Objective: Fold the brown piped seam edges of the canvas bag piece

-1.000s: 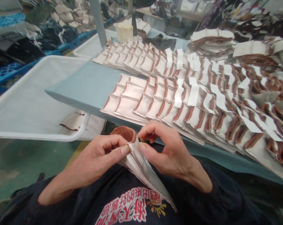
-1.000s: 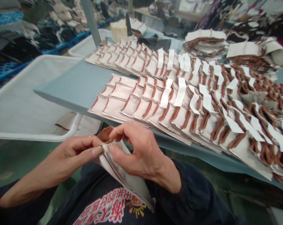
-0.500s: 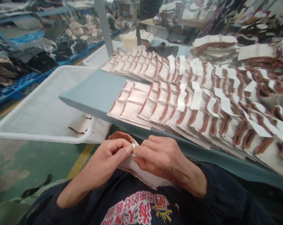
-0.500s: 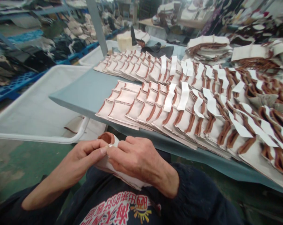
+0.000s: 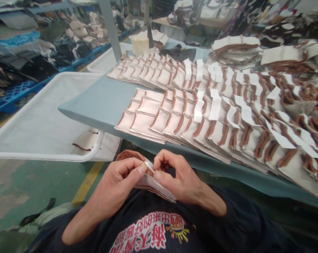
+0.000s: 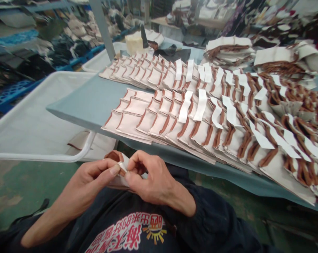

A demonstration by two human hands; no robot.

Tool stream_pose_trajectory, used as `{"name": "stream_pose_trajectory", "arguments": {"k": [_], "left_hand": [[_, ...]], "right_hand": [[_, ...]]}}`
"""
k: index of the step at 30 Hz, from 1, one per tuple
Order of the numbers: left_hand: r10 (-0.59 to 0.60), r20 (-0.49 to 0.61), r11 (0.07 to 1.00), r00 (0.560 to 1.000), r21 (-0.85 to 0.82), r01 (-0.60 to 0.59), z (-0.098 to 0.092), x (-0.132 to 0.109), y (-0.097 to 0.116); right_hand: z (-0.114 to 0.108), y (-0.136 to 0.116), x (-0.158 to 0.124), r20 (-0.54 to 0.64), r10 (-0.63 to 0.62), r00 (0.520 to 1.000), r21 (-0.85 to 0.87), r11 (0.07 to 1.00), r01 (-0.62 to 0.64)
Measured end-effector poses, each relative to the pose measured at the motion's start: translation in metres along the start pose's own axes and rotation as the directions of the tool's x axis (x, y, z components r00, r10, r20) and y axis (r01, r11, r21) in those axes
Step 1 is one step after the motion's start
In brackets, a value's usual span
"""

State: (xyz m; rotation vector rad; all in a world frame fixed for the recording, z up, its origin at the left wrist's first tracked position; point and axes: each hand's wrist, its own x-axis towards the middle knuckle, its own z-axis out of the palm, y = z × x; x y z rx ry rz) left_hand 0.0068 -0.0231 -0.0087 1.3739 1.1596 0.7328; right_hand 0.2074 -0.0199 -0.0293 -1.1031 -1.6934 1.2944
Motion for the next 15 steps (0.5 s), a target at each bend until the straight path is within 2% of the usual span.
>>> {"name": "stream_pose_trajectory", "arguments": {"k": [3, 5, 8, 11, 15], "left_hand": [[0.054, -0.044, 0.997, 0.998, 0.063, -0.051, 0.003, 0.001, -0.002], [0.073, -0.074, 0.995, 0.995, 0.080, -0.067, 0.006, 0.001, -0.004], [0.062, -0.111, 0.995, 0.992, 0.079, -0.053, 0.010, 0.000, -0.011], [0.022, -0.097, 0.999, 0.995, 0.026, -0.019, 0.012, -0.001, -0.019], [0.028, -0.052, 0.999, 0.998, -0.026, -0.029, 0.006, -0.001, -0.022]], "right_hand": [[0.002, -0.008, 0.004, 0.009, 0.170, 0.985, -0.014, 0.985, -0.170], [0.004, -0.008, 0.006, -0.008, 0.224, 0.975, -0.055, 0.973, -0.224], [0.007, -0.004, 0.006, -0.016, 0.244, 0.970, -0.043, 0.969, -0.244], [0.008, 0.002, -0.001, 0.013, 0.259, 0.966, 0.033, 0.965, -0.260], [0.003, 0.005, -0.014, 0.050, 0.186, 0.981, 0.115, 0.975, -0.191]]}}
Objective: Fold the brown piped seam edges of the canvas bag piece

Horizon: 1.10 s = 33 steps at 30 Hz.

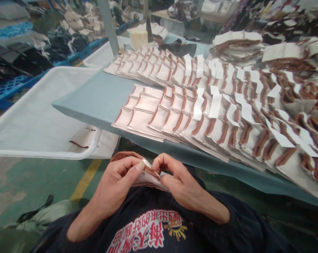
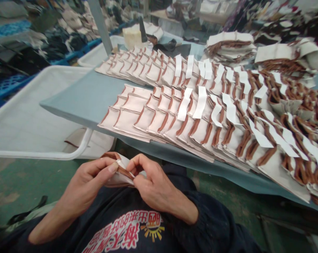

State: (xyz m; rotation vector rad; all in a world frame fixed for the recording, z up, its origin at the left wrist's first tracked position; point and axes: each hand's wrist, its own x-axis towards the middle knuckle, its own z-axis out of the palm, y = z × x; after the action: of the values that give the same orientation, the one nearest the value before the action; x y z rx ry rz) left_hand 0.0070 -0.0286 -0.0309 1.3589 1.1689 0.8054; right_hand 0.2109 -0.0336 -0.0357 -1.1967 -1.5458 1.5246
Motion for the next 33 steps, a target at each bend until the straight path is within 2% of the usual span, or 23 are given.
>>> {"name": "stream_pose_trajectory", "arguments": {"k": [3, 4, 6, 8, 10, 12, 14, 17, 20, 23, 26, 29, 33], "left_hand": [[0.064, 0.062, 0.998, 0.996, 0.017, -0.065, -0.008, 0.002, 0.007], [0.093, 0.079, 0.995, 0.993, 0.040, -0.096, -0.010, 0.003, 0.010], [0.153, 0.109, 0.981, 0.982, 0.105, -0.165, -0.013, 0.006, 0.018], [0.212, 0.151, 0.955, 0.966, 0.178, -0.237, -0.014, 0.008, 0.026], [0.271, 0.183, 0.921, 0.945, 0.236, -0.309, -0.015, 0.008, 0.033], [0.322, 0.195, 0.886, 0.926, 0.281, -0.367, -0.017, 0.005, 0.038], [0.371, 0.181, 0.848, 0.911, 0.333, -0.411, -0.021, -0.001, 0.040], [0.387, 0.171, 0.807, 0.906, 0.412, -0.423, -0.028, -0.007, 0.038], [0.292, 0.206, 0.833, 0.934, 0.425, -0.354, -0.032, -0.005, 0.036], [0.211, 0.246, 0.873, 0.946, 0.387, -0.296, -0.033, 0.004, 0.037], [0.172, 0.292, 0.900, 0.941, 0.342, -0.271, -0.034, 0.012, 0.039], [0.131, 0.334, 0.922, 0.933, 0.306, -0.239, -0.037, 0.014, 0.038], [0.106, 0.320, 0.930, 0.941, 0.304, -0.208, -0.040, 0.012, 0.033]], "right_hand": [[-0.008, -0.006, -0.004, -0.071, -0.107, 0.992, -0.038, 0.994, 0.105], [-0.011, -0.009, -0.003, -0.104, -0.178, 0.979, -0.058, 0.983, 0.173], [-0.016, -0.019, 0.003, -0.137, -0.363, 0.922, -0.111, 0.930, 0.350], [-0.019, -0.029, 0.014, -0.075, -0.516, 0.853, -0.151, 0.852, 0.502], [-0.021, -0.035, 0.027, 0.046, -0.599, 0.799, -0.155, 0.786, 0.599], [-0.021, -0.037, 0.040, 0.184, -0.626, 0.758, -0.133, 0.748, 0.650], [-0.022, -0.034, 0.047, 0.273, -0.615, 0.740, -0.156, 0.730, 0.665], [-0.024, -0.032, 0.049, 0.327, -0.558, 0.762, -0.335, 0.686, 0.646], [-0.026, -0.037, 0.045, 0.346, -0.464, 0.815, -0.458, 0.675, 0.578], [-0.029, -0.043, 0.047, 0.384, -0.316, 0.867, -0.442, 0.761, 0.474], [-0.031, -0.045, 0.051, 0.438, -0.177, 0.882, -0.382, 0.851, 0.361], [-0.030, -0.044, 0.052, 0.421, -0.166, 0.892, -0.388, 0.856, 0.342], [-0.026, -0.039, 0.049, 0.397, -0.206, 0.894, -0.427, 0.821, 0.379]]}}
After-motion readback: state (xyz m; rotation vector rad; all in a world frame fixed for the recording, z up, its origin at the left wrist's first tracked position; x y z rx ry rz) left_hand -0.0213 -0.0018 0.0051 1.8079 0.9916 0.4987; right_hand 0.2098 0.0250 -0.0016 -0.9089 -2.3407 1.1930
